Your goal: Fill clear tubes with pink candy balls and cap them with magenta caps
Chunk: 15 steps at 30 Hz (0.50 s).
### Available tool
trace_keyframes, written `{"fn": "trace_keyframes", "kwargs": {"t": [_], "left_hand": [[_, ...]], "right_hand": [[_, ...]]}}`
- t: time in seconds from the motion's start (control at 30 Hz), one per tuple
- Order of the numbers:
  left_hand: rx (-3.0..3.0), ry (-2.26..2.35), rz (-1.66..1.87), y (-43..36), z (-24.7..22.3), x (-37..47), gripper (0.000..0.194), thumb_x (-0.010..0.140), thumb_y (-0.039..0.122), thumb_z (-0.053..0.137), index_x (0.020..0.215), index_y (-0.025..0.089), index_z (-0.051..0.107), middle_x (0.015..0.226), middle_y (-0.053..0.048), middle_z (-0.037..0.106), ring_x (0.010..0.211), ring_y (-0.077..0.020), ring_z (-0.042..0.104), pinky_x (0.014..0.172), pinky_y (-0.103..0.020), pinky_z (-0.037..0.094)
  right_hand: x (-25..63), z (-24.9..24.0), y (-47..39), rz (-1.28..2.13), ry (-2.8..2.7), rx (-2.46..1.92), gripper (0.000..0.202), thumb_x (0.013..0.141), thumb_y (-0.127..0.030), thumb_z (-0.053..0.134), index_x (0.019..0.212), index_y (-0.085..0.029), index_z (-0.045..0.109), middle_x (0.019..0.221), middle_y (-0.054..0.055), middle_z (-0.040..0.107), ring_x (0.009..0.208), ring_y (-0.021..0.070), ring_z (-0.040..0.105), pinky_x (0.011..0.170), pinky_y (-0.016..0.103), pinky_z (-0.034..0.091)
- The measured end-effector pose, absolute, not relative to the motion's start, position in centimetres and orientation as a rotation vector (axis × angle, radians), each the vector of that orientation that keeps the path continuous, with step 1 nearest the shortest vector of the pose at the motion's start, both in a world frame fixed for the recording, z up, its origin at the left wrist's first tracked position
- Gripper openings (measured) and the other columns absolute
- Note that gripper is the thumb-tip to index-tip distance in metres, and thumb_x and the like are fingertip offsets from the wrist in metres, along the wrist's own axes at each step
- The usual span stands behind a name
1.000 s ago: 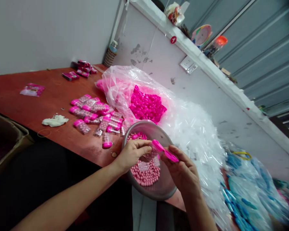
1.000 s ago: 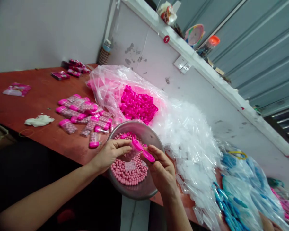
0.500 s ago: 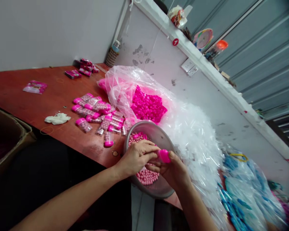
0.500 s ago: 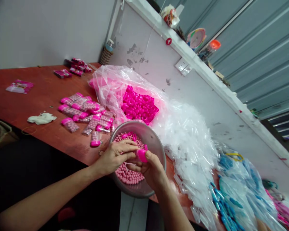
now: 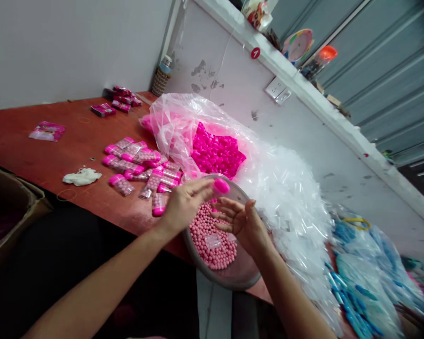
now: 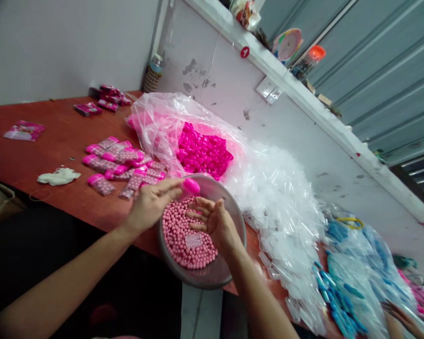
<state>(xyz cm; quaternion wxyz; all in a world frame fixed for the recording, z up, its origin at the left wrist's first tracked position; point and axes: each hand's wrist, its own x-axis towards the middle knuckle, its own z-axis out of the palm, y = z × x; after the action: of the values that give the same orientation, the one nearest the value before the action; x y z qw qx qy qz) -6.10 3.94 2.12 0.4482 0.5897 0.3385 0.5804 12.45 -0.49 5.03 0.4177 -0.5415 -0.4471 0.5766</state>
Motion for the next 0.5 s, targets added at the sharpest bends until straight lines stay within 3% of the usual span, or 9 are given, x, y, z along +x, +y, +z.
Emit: {"fn": "trace_keyframes", "kwargs": {"t": [0.13,0.27,0.4,0.5], "left_hand": [[1.571,1.330,1.527,8.4,-0.2,-9.5,0.038,0.079,0.019,0.055,0.116,0.020,0.058,0.125,-0.007,0.056,0.124,-0.0237,0.041,0.108,-0.044,0.026],[1.772,1.398,1.507,9.4,-1.9,-9.8,0.035,0.081,0.018,0.051,0.115,0.013,0.059,0.129,-0.010,0.051,0.127,-0.0257,0.037,0.107,-0.047,0.027],[1.882,1.285,1.544,7.7,-0.7,-8.4,0.031,0.083,0.018,0.048,0.111,0.011,0.061,0.119,-0.011,0.060,0.120,-0.0237,0.046,0.104,-0.041,0.034],[1.870,1.189,1.551,6.3,0.7,-7.7,0.029,0.082,0.016,0.050,0.109,0.013,0.062,0.110,-0.009,0.065,0.108,-0.0206,0.057,0.097,-0.036,0.043]], "right_hand": [[14.9,4.1,2.1,0.874,-1.635,-1.760,0.042,0.081,-0.050,0.049,0.105,-0.016,0.056,0.097,0.010,0.066,0.082,0.0191,0.064,0.071,0.032,0.051],[16.0,1.6,4.5,0.273,-2.113,-2.190,0.026,0.080,-0.037,0.051,0.092,-0.017,0.063,0.089,0.009,0.068,0.082,0.0227,0.063,0.071,0.032,0.045],[16.1,0.2,6.2,0.147,-2.137,-2.325,0.026,0.079,-0.034,0.051,0.094,-0.015,0.062,0.091,0.014,0.067,0.085,0.0276,0.062,0.068,0.033,0.042],[16.2,1.0,6.1,0.197,-2.234,-2.318,0.025,0.081,-0.032,0.049,0.095,-0.016,0.062,0.090,0.012,0.067,0.083,0.0242,0.061,0.068,0.030,0.041]]}}
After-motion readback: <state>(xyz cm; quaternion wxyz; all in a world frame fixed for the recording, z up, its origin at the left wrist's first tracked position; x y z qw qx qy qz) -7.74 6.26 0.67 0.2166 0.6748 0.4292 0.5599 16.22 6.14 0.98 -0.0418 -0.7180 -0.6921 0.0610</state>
